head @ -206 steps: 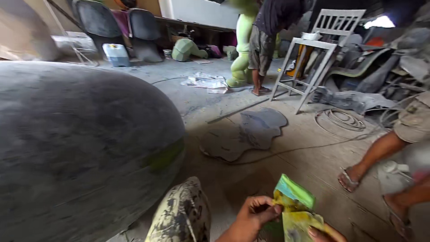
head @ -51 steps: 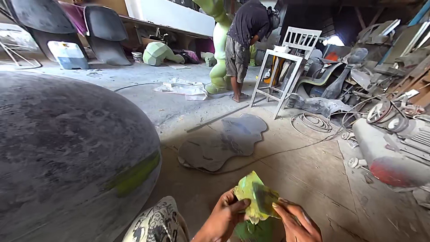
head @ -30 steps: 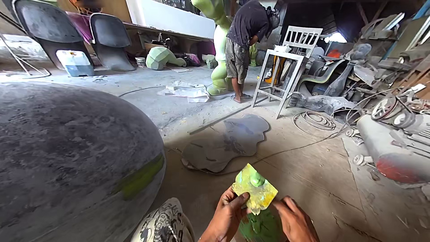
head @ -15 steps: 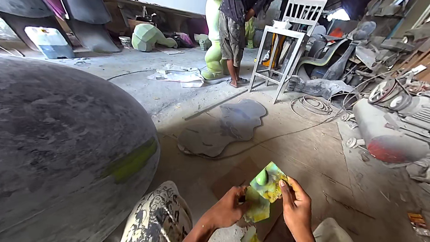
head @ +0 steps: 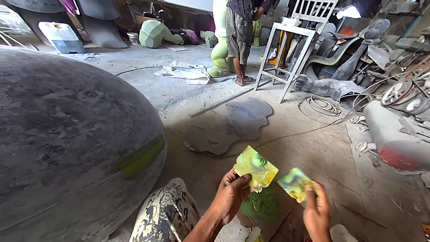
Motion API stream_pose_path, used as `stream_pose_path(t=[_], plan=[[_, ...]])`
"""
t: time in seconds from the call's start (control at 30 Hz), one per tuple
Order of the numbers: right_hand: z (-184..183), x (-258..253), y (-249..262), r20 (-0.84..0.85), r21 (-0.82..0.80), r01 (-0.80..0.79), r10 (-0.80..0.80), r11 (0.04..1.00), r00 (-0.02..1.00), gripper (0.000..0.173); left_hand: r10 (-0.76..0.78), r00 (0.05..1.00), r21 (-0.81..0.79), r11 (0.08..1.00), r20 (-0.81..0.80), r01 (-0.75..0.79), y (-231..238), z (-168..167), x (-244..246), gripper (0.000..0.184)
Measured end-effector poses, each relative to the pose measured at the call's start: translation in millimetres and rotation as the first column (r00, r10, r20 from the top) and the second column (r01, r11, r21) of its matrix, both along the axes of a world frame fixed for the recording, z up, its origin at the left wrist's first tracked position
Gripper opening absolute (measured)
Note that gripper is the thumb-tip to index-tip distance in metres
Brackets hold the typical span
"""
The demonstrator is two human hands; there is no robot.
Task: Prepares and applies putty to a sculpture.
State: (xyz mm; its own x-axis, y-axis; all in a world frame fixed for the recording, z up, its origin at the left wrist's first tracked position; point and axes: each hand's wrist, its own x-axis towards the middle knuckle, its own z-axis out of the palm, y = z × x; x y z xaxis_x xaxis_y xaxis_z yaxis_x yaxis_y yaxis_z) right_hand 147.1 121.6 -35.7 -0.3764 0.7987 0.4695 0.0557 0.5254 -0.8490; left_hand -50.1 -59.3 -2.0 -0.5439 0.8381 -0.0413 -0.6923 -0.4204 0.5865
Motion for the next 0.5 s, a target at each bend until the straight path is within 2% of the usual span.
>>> stream_pose_path(t=[0.03, 0.07, 0.1, 0.17, 0.23, 0.27, 0.4, 0.5], plan=[[9.7, -5.9, -7.7, -0.195, -0.266, 0.010, -0.064, 0.964, 0.979, 0.028, 0.029, 0.999, -0.017, 0.999, -0.026, -0.030, -0.8, -1.7, -2.0, 0.028], [17.7, -10.1, -15.4, -0.307, -0.458, -0.040, -0.116, 0.888, 0.944, 0.026, 0.049, 0.996, -0.044, 0.998, -0.073, -0.052, -1.1, -4.2, -2.5, 0.029], [19.6, -12.8, -23.0, -0.340, -0.545, -0.090, -0.121, 0.834, 0.933, 0.025, 0.055, 0.987, -0.068, 0.996, -0.154, -0.066, -0.3, -7.4, -1.8, 0.030], [5.7, -14.9, -33.3, -0.216, -0.516, -0.098, -0.019, 0.851, 0.976, 0.028, 0.037, 0.900, -0.083, 0.993, -0.434, -0.081, 3.7, -14.9, 0.7, 0.031], [-6.4, -20.9, -36.8, -0.056, -0.456, -0.053, 0.031, 0.888, 0.998, 0.027, -0.015, 0.702, -0.084, 0.994, -0.712, -0.064, 5.4, -20.9, -1.9, 0.031], [-8.2, -24.2, -37.5, -0.021, -0.429, -0.043, 0.037, 0.902, 0.999, 0.026, -0.080, 0.618, -0.109, 0.994, -0.782, -0.009, 3.7, -22.6, -4.5, 0.031], [-0.4, -33.5, -29.0, -0.003, -0.355, -0.058, 0.060, 0.933, 0.998, 0.024, -0.383, 0.371, -0.330, 0.922, -0.846, 0.201, -0.9, -31.7, -8.0, 0.031], [11.4, -43.3, -18.6, -0.078, -0.464, -0.141, 0.118, 0.875, 0.990, 0.025, -0.552, 0.262, -0.524, 0.834, -0.791, 0.175, -5.3, -28.4, -6.5, 0.031]])
